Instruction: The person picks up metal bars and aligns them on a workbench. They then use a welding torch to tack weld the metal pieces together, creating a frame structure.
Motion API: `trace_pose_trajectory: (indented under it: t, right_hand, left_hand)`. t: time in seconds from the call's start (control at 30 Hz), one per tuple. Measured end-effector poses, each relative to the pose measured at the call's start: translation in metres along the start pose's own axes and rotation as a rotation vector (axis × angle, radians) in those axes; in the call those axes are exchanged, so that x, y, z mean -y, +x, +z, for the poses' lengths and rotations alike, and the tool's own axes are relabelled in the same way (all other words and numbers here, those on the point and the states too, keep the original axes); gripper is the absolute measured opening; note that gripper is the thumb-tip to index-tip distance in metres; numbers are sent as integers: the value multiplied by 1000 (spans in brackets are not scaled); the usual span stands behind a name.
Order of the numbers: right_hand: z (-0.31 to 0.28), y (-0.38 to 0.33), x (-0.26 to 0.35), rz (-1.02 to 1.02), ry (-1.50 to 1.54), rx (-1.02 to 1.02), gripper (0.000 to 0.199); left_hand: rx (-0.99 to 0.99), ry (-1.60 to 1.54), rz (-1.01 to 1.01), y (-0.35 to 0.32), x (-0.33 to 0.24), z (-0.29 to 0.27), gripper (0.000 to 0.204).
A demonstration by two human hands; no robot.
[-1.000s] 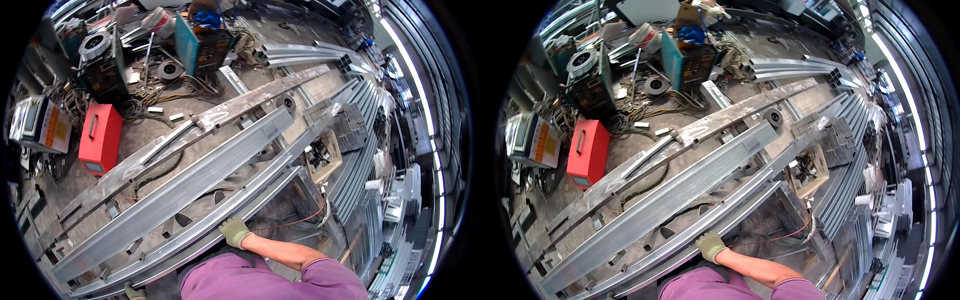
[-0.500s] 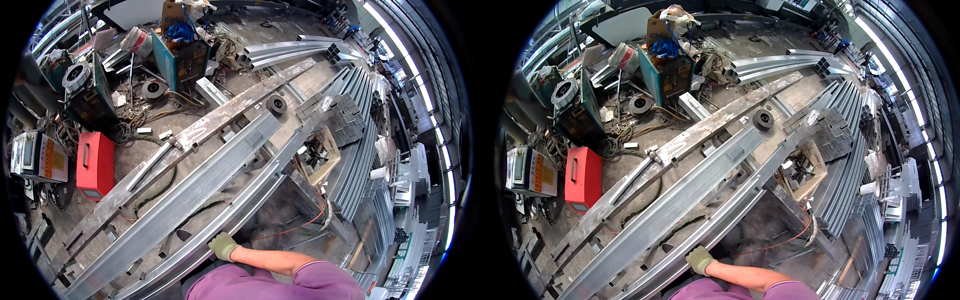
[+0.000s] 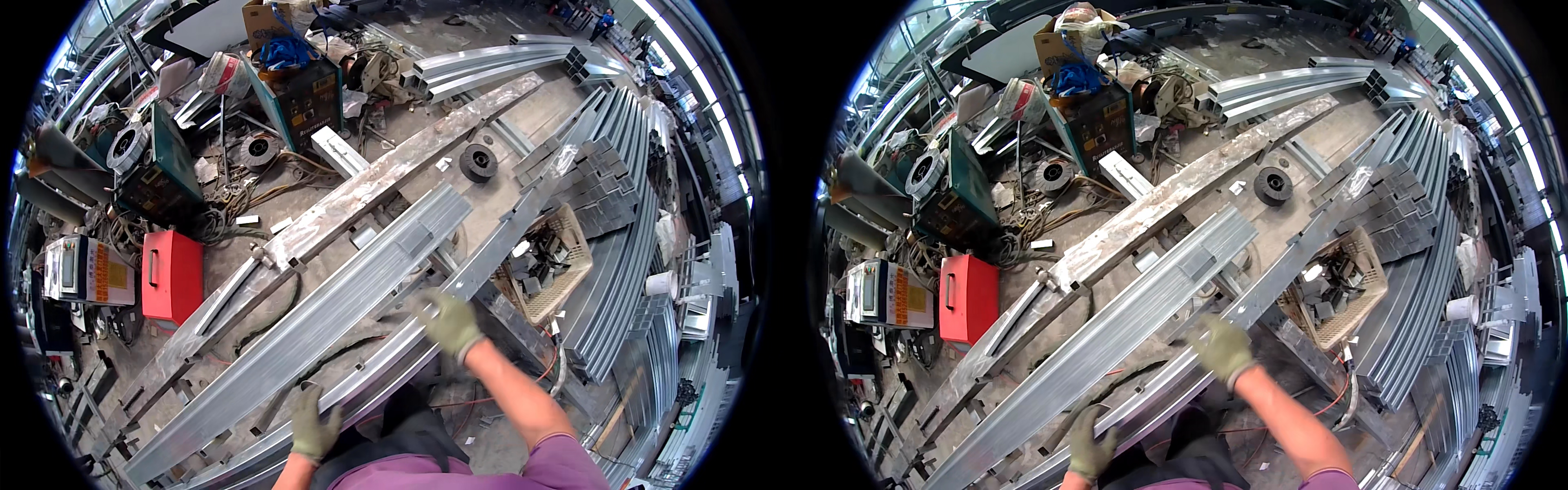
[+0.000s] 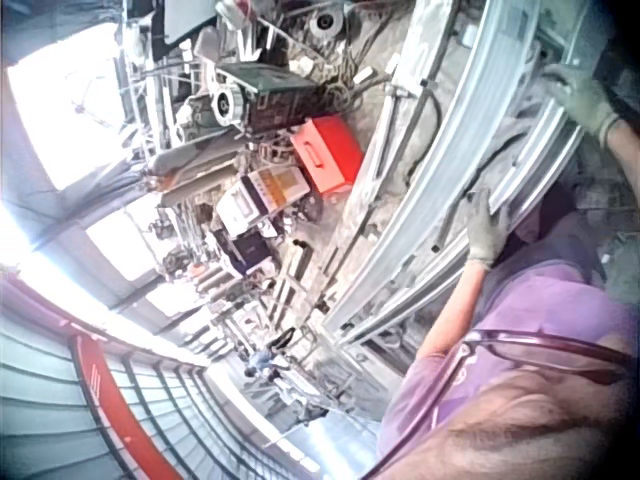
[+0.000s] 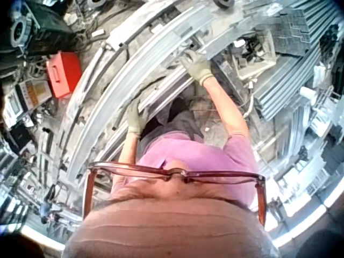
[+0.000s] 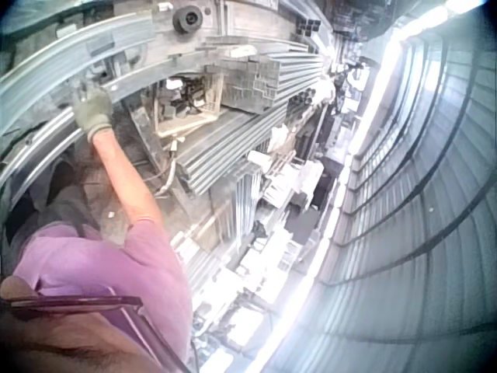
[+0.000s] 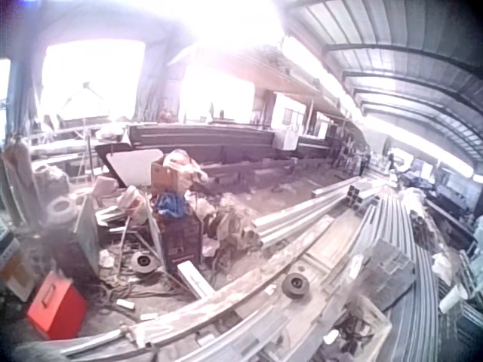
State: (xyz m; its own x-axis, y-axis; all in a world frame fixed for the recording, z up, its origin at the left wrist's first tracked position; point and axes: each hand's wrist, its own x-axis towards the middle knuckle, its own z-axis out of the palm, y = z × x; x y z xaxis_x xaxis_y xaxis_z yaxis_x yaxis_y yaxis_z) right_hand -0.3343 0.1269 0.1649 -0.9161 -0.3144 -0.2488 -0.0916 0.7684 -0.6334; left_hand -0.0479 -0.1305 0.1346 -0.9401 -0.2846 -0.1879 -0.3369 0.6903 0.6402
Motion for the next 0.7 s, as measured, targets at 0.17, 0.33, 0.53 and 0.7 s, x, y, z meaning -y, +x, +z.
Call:
trace_pose_trajectory:
  t: [0.17, 0.33, 0.53, 0.7]
  right_hand:
    - [-25, 118, -70, 279, -163, 6, 76]
    - [34, 185, -118, 185, -389, -51, 96]
    - [51, 209, -87, 279, -432, 82, 106]
    - [33, 204, -102, 402, -262, 103, 73]
  left_hand:
    - [229, 38, -16, 55, -48, 50, 74]
    - [204, 91, -50, 65, -58, 75, 72]
    - [122, 243, -132, 58, -49, 88, 69]
    - [112, 226, -127, 62, -53, 93, 69]
